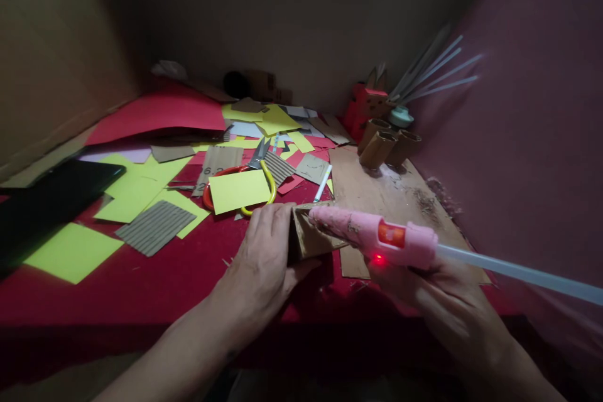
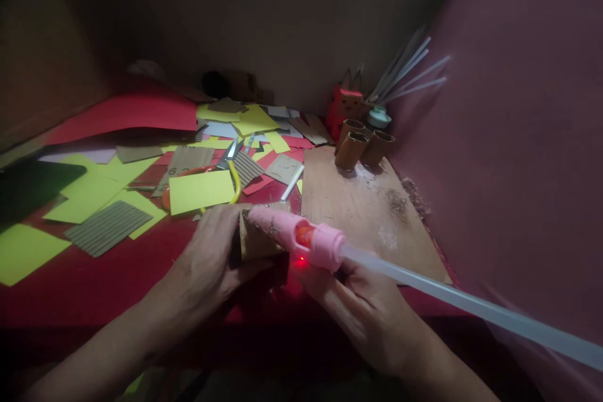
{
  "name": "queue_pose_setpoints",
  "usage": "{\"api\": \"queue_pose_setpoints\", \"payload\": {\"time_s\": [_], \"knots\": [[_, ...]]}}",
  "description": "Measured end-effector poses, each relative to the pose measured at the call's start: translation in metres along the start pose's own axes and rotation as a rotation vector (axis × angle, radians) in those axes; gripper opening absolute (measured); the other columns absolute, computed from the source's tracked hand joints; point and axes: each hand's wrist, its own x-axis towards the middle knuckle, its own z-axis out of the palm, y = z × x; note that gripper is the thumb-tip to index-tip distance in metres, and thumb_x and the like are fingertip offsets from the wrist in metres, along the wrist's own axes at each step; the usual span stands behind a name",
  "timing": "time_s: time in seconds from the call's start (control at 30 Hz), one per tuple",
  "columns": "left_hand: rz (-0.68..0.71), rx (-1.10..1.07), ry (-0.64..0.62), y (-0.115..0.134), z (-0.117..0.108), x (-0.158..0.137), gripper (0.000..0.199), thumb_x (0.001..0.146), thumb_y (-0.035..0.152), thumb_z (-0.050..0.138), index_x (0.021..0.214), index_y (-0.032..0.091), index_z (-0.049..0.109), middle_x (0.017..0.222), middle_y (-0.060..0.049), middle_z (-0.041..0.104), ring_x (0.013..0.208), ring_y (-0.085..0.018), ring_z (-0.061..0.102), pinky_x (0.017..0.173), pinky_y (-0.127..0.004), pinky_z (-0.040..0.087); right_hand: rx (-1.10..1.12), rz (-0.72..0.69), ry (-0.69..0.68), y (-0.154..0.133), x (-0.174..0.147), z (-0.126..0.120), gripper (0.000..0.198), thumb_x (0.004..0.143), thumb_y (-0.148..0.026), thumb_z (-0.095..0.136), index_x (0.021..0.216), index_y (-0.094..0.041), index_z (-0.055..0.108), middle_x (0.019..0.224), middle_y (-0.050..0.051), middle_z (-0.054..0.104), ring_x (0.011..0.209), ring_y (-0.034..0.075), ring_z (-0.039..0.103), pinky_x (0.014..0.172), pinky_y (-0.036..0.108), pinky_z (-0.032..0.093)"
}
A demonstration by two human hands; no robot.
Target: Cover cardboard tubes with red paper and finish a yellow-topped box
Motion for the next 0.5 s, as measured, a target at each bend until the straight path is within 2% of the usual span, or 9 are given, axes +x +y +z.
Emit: {"api": "queue_pose_setpoints", "payload": {"time_s": [0.1, 0.23, 0.3, 0.37, 0.43, 0.5], "knots": [[0.012, 0.009, -0.001, -0.0005, -0.0001, 0.0004, 0.037, 0.082, 0.028, 0.065, 0.113, 0.019, 0.046, 0.109, -0.009, 0.05, 0.1, -0.027, 0.046, 0.082, -0.043, 0.044, -0.007, 0.005, -0.001, -0.0027, 0.0034, -0.0005, 0.038, 0.087, -0.027, 0.061, 0.125, -0.027, 0.062, 0.096, 0.005, 0.073, 0.085, 0.025, 0.068, 0.064, 0.029, 0.056], [0.019, 0.016, 0.002, -0.0009, -0.0005, 0.001, 0.036, 0.083, 0.028, 0.064, 0.112, 0.018, 0.046, 0.109, -0.009, 0.05, 0.099, -0.027, 0.046, 0.082, -0.044, 0.044, 0.025, -0.018, -0.032, -0.0048, 0.0051, -0.0001, 0.044, 0.088, -0.031, 0.059, 0.132, -0.028, 0.056, 0.119, 0.006, 0.067, 0.108, 0.03, 0.063, 0.084, 0.036, 0.055], [0.015, 0.015, 0.003, -0.0005, -0.0007, 0.0013, 0.036, 0.083, 0.03, 0.064, 0.112, 0.019, 0.046, 0.109, -0.009, 0.05, 0.1, -0.027, 0.046, 0.082, -0.044, 0.044, 0.024, -0.011, -0.023, -0.0036, 0.0043, 0.0005, 0.043, 0.088, -0.031, 0.059, 0.13, -0.027, 0.057, 0.116, 0.006, 0.068, 0.102, 0.028, 0.065, 0.081, 0.035, 0.056], [0.007, 0.016, -0.004, 0.0001, -0.001, 0.0016, 0.035, 0.084, 0.034, 0.063, 0.112, 0.019, 0.047, 0.111, -0.01, 0.05, 0.102, -0.028, 0.046, 0.084, -0.045, 0.044, 0.015, 0.01, -0.021, -0.0032, 0.0038, 0.0015, 0.04, 0.088, -0.03, 0.059, 0.128, -0.026, 0.06, 0.102, 0.005, 0.072, 0.088, 0.025, 0.068, 0.072, 0.032, 0.057], [0.004, 0.018, -0.007, 0.0005, -0.0011, 0.0019, 0.035, 0.084, 0.037, 0.062, 0.111, 0.019, 0.047, 0.113, -0.011, 0.05, 0.104, -0.029, 0.046, 0.085, -0.047, 0.044, 0.009, 0.035, -0.055, -0.0048, 0.0043, 0.0025, 0.039, 0.089, -0.031, 0.058, 0.127, -0.026, 0.06, 0.09, 0.004, 0.073, 0.077, 0.023, 0.068, 0.065, 0.031, 0.057], [0.0, 0.018, -0.012, 0.0007, -0.0012, 0.0019, 0.036, 0.084, 0.038, 0.063, 0.11, 0.019, 0.047, 0.113, -0.011, 0.05, 0.105, -0.029, 0.046, 0.086, -0.047, 0.043, 0.008, 0.05, -0.096, -0.0072, 0.0052, 0.0032, 0.039, 0.09, -0.031, 0.056, 0.129, -0.025, 0.06, 0.087, 0.004, 0.072, 0.074, 0.022, 0.068, 0.065, 0.031, 0.057]]}}
